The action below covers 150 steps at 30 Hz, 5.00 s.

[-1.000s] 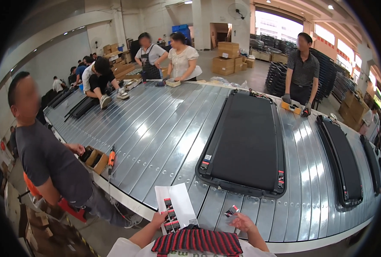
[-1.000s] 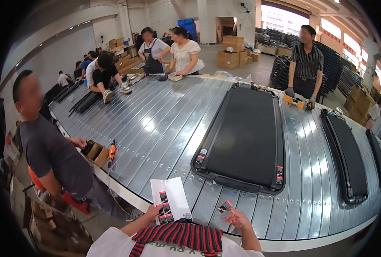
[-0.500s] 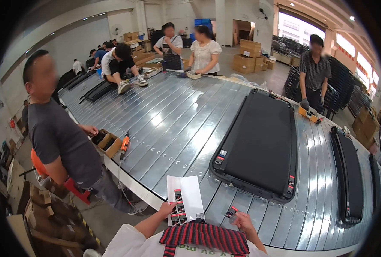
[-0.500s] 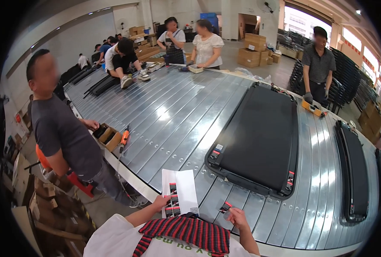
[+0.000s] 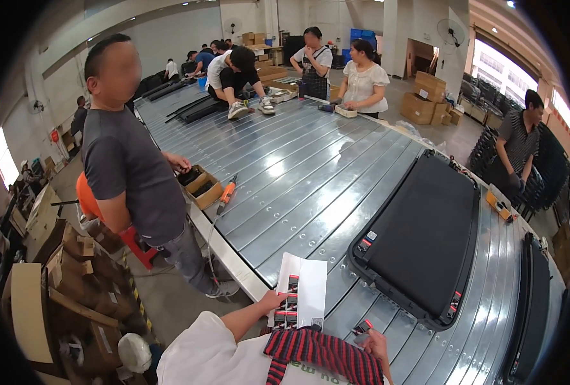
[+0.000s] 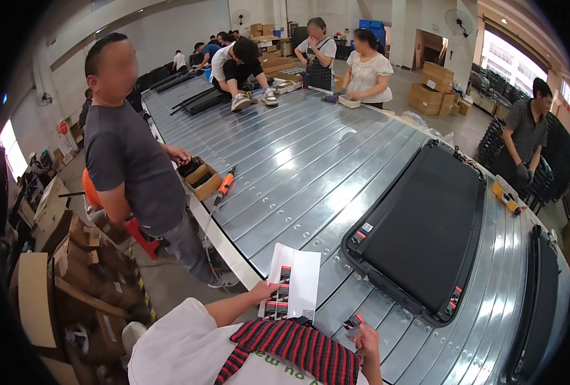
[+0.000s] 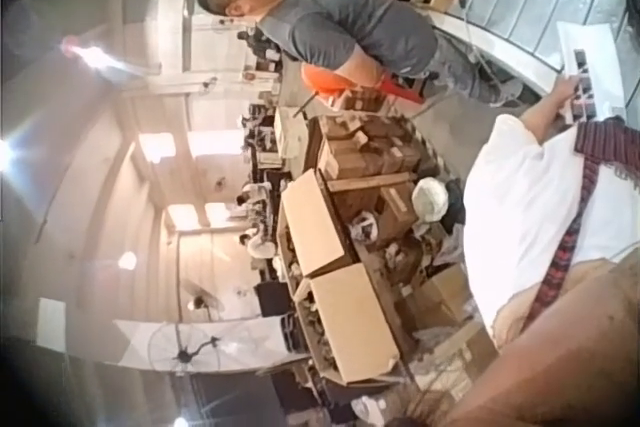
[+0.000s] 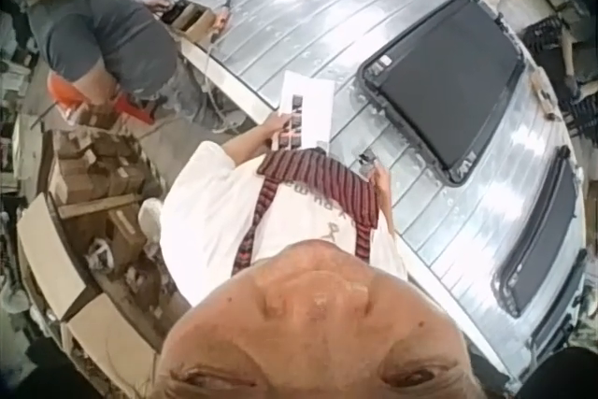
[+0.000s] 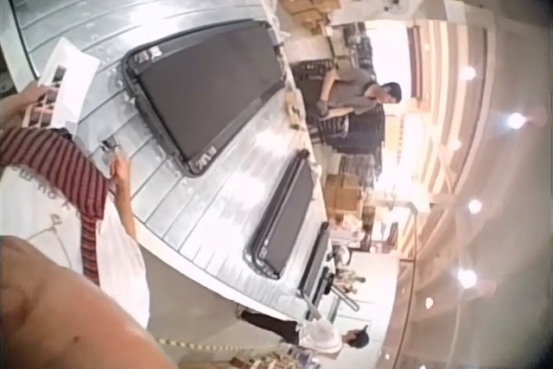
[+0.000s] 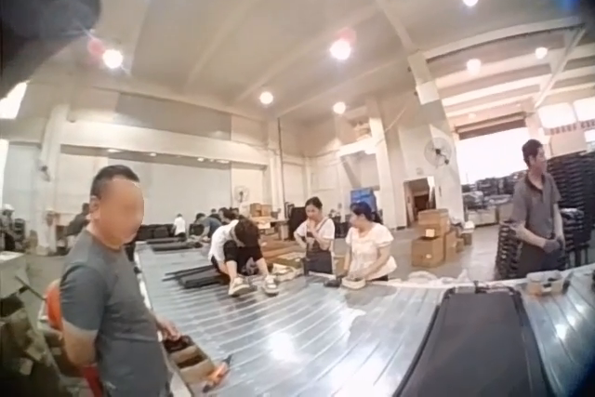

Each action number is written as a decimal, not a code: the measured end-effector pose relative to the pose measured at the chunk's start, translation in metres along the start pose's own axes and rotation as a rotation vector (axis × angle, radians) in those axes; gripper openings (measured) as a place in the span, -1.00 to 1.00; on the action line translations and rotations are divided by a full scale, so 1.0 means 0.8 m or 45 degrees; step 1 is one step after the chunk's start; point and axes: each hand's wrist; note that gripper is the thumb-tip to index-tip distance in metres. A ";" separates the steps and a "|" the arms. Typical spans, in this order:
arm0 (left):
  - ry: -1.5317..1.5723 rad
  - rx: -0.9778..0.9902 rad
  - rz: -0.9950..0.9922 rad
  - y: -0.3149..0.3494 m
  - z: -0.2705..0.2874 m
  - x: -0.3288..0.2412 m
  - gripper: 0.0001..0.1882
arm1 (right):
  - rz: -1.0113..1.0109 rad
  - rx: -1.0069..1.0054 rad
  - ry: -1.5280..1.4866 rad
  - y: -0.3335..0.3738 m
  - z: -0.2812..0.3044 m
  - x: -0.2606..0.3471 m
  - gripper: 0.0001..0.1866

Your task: Applying identifying labels and stickers to treadmills on a factory assembly line.

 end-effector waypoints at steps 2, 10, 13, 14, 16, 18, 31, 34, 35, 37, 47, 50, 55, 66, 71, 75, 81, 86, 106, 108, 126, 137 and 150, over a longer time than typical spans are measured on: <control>-0.016 -0.002 0.011 0.022 -0.006 -0.026 -0.64 | -0.018 0.005 -0.008 -0.005 -0.011 -0.006 -0.77; 0.028 0.000 0.069 0.066 -0.006 -0.066 -0.64 | -0.011 -0.006 -0.127 -0.001 0.029 -0.003 -0.78; 0.062 -0.012 0.032 0.068 -0.004 -0.064 -0.65 | 0.006 -0.044 -0.174 0.007 0.043 0.000 -0.78; 0.048 -0.014 0.022 0.056 -0.002 -0.052 -0.66 | 0.005 -0.059 -0.197 0.008 0.043 0.000 -0.79; 0.035 -0.011 0.028 0.051 -0.002 -0.046 -0.66 | 0.012 -0.047 -0.194 0.005 0.040 -0.003 -0.79; 0.020 0.006 0.041 0.058 -0.005 -0.059 -0.66 | 0.019 -0.041 -0.196 0.000 0.038 -0.010 -0.78; -0.017 -0.055 -0.020 0.025 -0.003 -0.025 -0.63 | 0.020 -0.021 -0.158 0.009 0.042 0.004 -0.77; 0.011 -0.033 0.022 0.050 -0.006 -0.049 -0.62 | 0.075 -0.113 -0.215 0.019 0.051 0.008 -0.76; 0.006 -0.054 0.007 0.055 -0.007 -0.054 -0.63 | 0.078 -0.122 -0.218 0.020 0.051 0.008 -0.76; -0.010 -0.062 -0.013 0.055 -0.008 -0.054 -0.64 | 0.084 -0.051 -0.174 0.024 0.047 0.009 -0.76; 0.118 -0.034 0.003 0.050 -0.006 -0.046 -0.66 | -0.081 0.076 -0.090 0.012 0.003 -0.006 -0.77; 0.087 -0.018 0.013 0.053 -0.005 -0.050 -0.67 | -0.091 0.014 -0.165 0.024 -0.002 -0.003 -0.78; 0.197 0.031 -0.031 0.041 -0.001 -0.035 -0.67 | -0.066 -0.073 -0.156 0.039 0.009 -0.014 -0.75; 0.221 0.234 0.069 0.020 0.004 -0.036 -0.66 | 0.004 -0.673 -0.445 0.103 -0.002 -0.050 -0.76; 0.200 0.305 0.132 0.024 0.007 -0.041 -0.64 | 0.045 -0.829 -0.544 0.112 0.001 -0.063 -0.76; 0.155 0.375 0.178 0.018 0.013 -0.048 -0.62 | -0.008 -0.829 -0.503 0.105 -0.002 -0.058 -0.72; 0.179 0.453 0.188 -0.016 0.018 -0.025 -0.61 | 0.027 -0.925 -0.404 0.114 -0.018 -0.038 -0.70; 0.212 0.499 0.222 0.013 0.022 -0.050 -0.62 | -0.075 -0.860 -0.241 0.102 -0.007 -0.048 -0.66; -0.312 0.424 -0.452 -0.061 0.039 0.009 -0.58 | -0.042 -0.557 -0.170 0.113 -0.005 -0.070 -0.62; -0.402 0.267 -0.287 0.011 0.022 -0.057 -0.57 | -0.081 -0.555 -0.095 0.114 0.004 -0.073 -0.60; -1.117 0.199 -0.141 0.017 0.006 -0.092 -0.36 | 0.551 -1.020 -0.014 0.129 -0.042 -0.080 -0.73; -0.923 0.274 -0.223 0.024 0.000 -0.088 -0.41 | 0.514 -0.961 -0.062 0.138 -0.035 -0.073 -0.72; -0.529 -0.183 -0.440 0.051 -0.025 -0.061 -0.64 | 0.196 -0.511 -0.132 0.144 -0.010 -0.047 -0.71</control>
Point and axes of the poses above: each hand's wrist, its own y-axis away from the middle knuckle, its own z-axis out of the back of the hand, x = y × z, and after that the axes turned 8 degrees about z, right-handed
